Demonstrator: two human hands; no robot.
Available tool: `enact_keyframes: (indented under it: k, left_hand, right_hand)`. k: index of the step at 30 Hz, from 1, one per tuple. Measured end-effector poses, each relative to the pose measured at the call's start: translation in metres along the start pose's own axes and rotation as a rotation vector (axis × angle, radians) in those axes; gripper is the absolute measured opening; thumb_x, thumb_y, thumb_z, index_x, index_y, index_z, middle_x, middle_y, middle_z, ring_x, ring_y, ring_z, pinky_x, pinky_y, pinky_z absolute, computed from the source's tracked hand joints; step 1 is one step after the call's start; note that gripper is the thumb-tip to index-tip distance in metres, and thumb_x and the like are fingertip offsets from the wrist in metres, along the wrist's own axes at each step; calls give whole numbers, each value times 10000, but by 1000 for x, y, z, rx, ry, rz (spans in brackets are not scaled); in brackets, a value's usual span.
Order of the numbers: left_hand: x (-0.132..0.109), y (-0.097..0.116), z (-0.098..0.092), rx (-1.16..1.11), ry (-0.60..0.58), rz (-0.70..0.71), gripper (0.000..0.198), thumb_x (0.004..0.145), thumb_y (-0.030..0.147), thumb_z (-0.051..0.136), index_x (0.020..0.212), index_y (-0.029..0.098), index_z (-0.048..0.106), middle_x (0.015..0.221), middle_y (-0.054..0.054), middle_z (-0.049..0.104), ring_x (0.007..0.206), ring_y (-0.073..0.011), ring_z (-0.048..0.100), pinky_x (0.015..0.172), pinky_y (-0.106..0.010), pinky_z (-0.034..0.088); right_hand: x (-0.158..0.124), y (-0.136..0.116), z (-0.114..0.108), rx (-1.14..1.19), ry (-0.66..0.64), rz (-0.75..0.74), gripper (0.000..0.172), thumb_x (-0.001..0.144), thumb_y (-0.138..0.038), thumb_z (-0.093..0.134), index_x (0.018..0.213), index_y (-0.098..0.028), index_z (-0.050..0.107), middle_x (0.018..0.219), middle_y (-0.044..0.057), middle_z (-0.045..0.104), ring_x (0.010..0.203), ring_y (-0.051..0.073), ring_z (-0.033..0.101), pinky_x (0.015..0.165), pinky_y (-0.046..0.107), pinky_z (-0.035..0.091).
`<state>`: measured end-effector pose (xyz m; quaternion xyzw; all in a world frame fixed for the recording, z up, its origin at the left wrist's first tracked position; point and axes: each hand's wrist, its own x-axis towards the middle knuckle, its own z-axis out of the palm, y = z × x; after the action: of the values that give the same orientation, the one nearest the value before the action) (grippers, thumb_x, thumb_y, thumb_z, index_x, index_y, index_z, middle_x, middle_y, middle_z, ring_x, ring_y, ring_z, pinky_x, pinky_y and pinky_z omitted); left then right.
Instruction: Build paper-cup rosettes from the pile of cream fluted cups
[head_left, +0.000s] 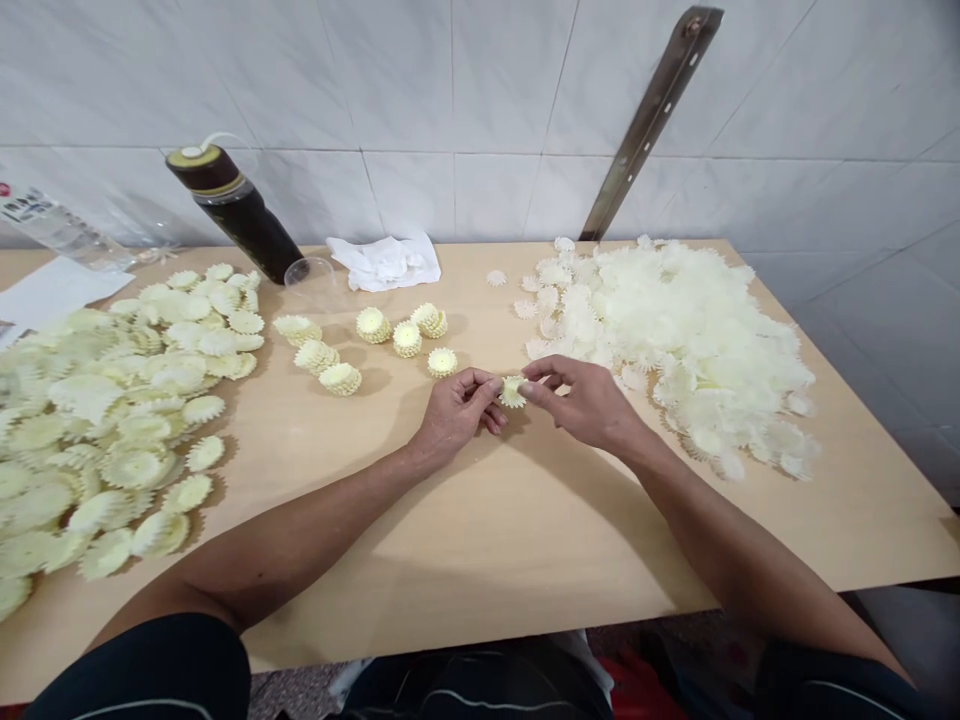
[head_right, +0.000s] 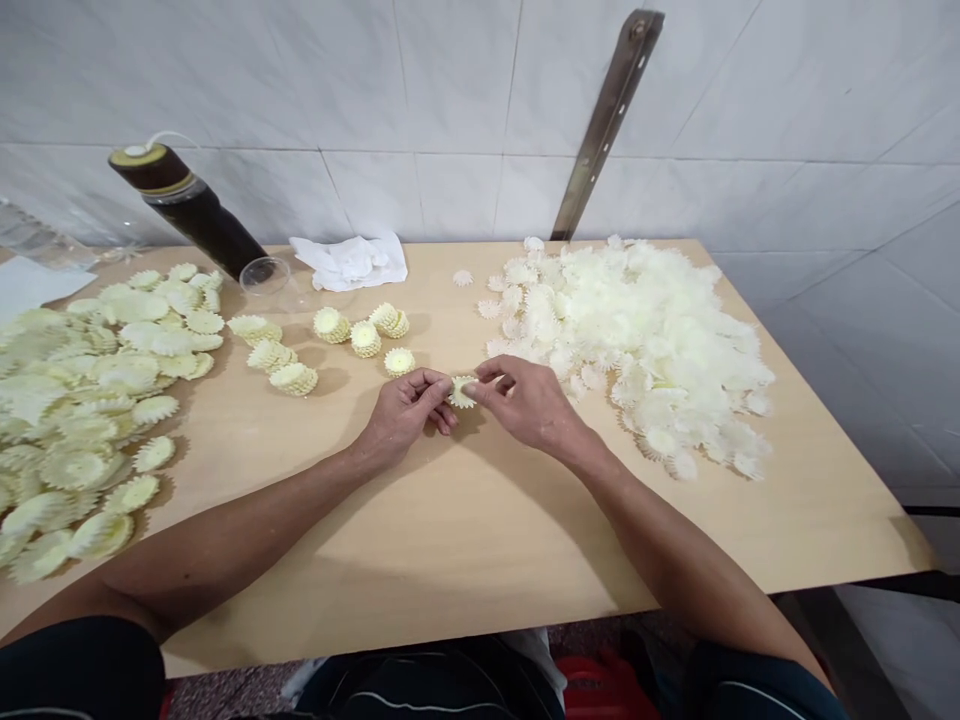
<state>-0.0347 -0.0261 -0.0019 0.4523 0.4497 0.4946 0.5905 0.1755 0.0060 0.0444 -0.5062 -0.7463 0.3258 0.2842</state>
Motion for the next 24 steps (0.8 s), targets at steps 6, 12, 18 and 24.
enact_keyframes:
  k: [6, 12, 18, 24]
  left_hand:
    - [-1, -3, 0, 50, -18, 31, 483, 894, 612, 781, 939, 138, 700, 624, -37, 715, 515, -144, 673, 513, -243, 572]
    - [-1, -5, 2, 33, -49, 28, 478, 917, 618, 743, 975, 147, 690, 646, -33, 714, 524, -150, 686, 540, -265, 605]
    - [-4, -5, 2, 44, -72, 46, 461, 928, 600, 735, 1021, 150, 698, 650, -18, 693, 561, -153, 702, 564, -261, 609]
    - [-4, -6, 2, 51, -35, 67, 454, 911, 588, 762, 995, 147, 693, 649, -18, 708, 535, -141, 687, 530, -240, 581]
  right_hand:
    - [1, 0, 17, 103, -92, 155, 403, 891, -597, 749, 833, -199, 739, 582, -12, 654, 472, 151, 609, 502, 269, 441]
    - [0, 2, 18, 98, -70, 134, 494, 885, -688, 715, 804, -202, 755, 661, 18, 699, 505, 168, 624, 525, 289, 475]
    - [0, 5, 22, 19, -49, 40, 401, 952, -579, 654, 836, -210, 760, 652, 23, 703, 556, 197, 660, 553, 298, 478]
    - [1, 2, 23, 41, -94, 52, 378, 996, -497, 583, 778, -207, 689, 646, 27, 700, 574, 197, 687, 583, 303, 509]
